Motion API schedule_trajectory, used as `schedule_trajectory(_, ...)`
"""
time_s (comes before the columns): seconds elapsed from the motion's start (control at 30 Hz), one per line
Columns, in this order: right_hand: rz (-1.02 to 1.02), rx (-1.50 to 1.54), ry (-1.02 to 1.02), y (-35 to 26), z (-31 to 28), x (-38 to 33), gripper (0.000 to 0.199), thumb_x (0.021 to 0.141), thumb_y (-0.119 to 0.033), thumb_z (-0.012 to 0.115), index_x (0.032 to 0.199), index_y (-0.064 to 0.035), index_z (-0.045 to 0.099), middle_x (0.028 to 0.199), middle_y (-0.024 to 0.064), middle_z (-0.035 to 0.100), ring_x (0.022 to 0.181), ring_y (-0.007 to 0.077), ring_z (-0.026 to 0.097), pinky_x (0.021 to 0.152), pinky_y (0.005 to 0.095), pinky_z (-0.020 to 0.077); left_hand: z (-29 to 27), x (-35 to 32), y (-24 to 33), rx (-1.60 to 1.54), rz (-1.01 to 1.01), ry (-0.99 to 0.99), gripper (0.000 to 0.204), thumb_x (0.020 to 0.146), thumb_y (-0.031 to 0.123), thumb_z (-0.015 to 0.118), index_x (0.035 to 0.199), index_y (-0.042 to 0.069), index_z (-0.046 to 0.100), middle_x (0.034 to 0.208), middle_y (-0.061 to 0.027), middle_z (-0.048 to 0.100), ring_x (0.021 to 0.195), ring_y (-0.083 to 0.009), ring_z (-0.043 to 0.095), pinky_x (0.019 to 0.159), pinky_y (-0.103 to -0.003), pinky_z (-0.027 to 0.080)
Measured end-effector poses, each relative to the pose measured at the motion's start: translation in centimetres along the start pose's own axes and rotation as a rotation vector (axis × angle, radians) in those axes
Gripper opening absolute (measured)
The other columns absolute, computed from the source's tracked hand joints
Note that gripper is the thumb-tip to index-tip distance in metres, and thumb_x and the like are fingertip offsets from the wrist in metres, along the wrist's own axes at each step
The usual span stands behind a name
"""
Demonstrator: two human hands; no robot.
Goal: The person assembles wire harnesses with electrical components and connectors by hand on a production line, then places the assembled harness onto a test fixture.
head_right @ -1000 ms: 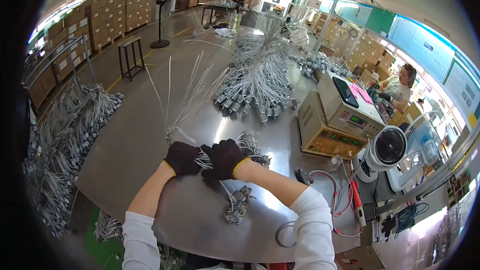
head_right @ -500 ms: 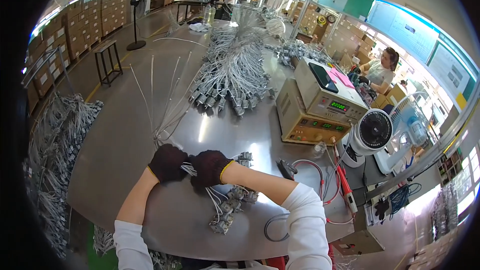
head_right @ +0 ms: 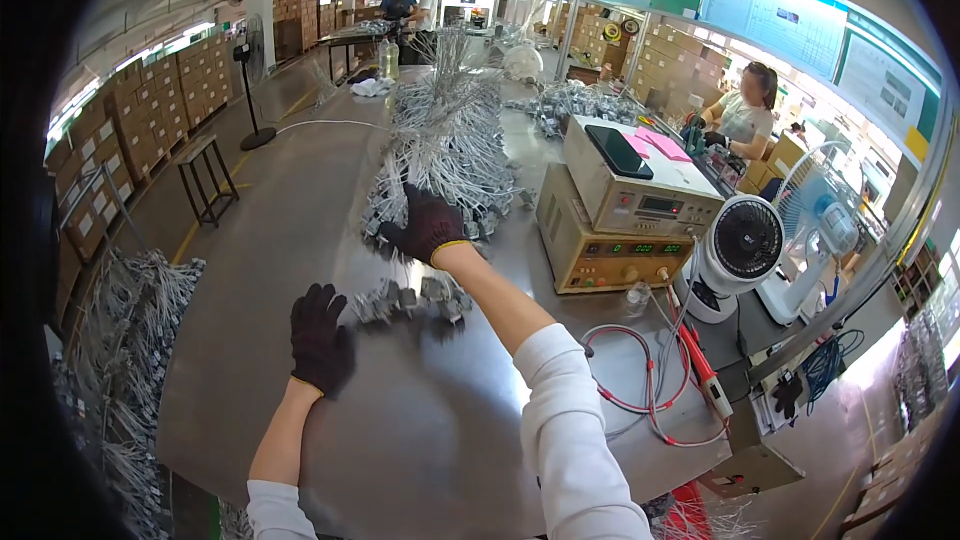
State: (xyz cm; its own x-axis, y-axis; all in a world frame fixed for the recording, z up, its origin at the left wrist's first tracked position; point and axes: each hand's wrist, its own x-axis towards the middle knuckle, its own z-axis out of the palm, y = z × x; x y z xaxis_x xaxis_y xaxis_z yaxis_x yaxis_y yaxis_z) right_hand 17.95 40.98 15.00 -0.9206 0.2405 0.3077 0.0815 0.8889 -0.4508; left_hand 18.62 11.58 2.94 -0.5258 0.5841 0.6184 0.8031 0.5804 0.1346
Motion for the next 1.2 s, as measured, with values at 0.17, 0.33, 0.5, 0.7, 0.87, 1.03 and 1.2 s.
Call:
schedule_trajectory(0.17,-0.465,-0.168,0.032,-0.2,3.0,-1.7,0.082,0.095,-0.064,0.070,0.159,-0.0151,0.054,0.159,0.0181,0.057,0.146,0.0431,0.051,0.121,0.0535,0.0438,0.3,0.1,-0.4,0.001,-0.041,-0.038,0.052,0.090,0.015,0.070,0.141,0.008,0.064,0.156,-0.0181,0.056,0.152,-0.0415,0.045,0.128,-0.059,0.029)
schedule_trajectory(0.33,-0.405,-0.336,-0.095,1.3,7.2,-6.5,0.077,0.097,-0.061,0.067,0.164,-0.0278,0.049,0.172,0.0144,0.040,0.160,0.0427,0.034,0.125,0.0721,0.0241,0.9,0.3,-0.8,-0.008,-0.026,-0.023,0.049,0.092,0.014,0.069,0.140,0.008,0.065,0.152,-0.0191,0.060,0.147,-0.0428,0.050,0.125,-0.060,0.033)
schedule_trajectory(0.5,-0.429,-0.308,-0.015,3.1,8.7,-4.9,0.063,0.096,-0.047,0.072,0.153,-0.0239,0.060,0.160,0.0138,0.053,0.154,0.0384,0.041,0.126,0.0672,0.0266,0.8,0.5,-0.5,-0.004,-0.045,-0.016,0.046,0.092,0.012,0.069,0.137,0.006,0.066,0.145,-0.0206,0.065,0.143,-0.0440,0.054,0.122,-0.059,0.036)
schedule_trajectory(0.7,-0.481,-0.144,0.135,6.9,10.8,-0.9,0.031,0.088,-0.025,0.073,0.117,-0.0142,0.073,0.115,0.0077,0.074,0.127,0.0330,0.062,0.097,0.0515,0.0564,1.2,1.2,0.1,0.010,-0.008,-0.009,0.040,0.095,0.013,0.071,0.133,0.003,0.067,0.137,-0.0220,0.068,0.135,-0.0457,0.059,0.116,-0.058,0.043)
schedule_trajectory(0.87,-0.471,-0.134,0.262,6.3,10.9,0.5,0.028,0.084,-0.019,0.069,0.111,-0.0122,0.074,0.108,0.0094,0.073,0.119,0.0333,0.064,0.091,0.0481,0.0587,1.2,1.4,0.1,-0.002,-0.009,0.040,0.033,0.098,0.015,0.071,0.128,0.002,0.068,0.129,-0.0212,0.072,0.127,-0.0451,0.064,0.110,-0.056,0.047)
schedule_trajectory(1.03,-0.464,-0.130,0.197,5.9,11.5,0.7,0.024,0.085,-0.020,0.068,0.106,-0.0123,0.075,0.108,0.0098,0.074,0.118,0.0327,0.064,0.099,0.0497,0.0543,1.8,1.4,-0.5,-0.034,-0.001,0.049,0.030,0.098,0.015,0.071,0.124,0.002,0.069,0.125,-0.0214,0.073,0.124,-0.0444,0.065,0.108,-0.055,0.048)
schedule_trajectory(1.2,-0.626,-0.387,0.398,4.5,11.7,-1.4,0.034,0.087,-0.025,0.068,0.118,-0.0157,0.077,0.120,0.0051,0.074,0.129,0.0287,0.062,0.121,0.0593,0.0382,1.8,1.4,-0.2,-0.054,-0.043,0.028,0.027,0.098,0.015,0.069,0.122,0.003,0.070,0.121,-0.0215,0.073,0.120,-0.0440,0.066,0.106,-0.055,0.050)
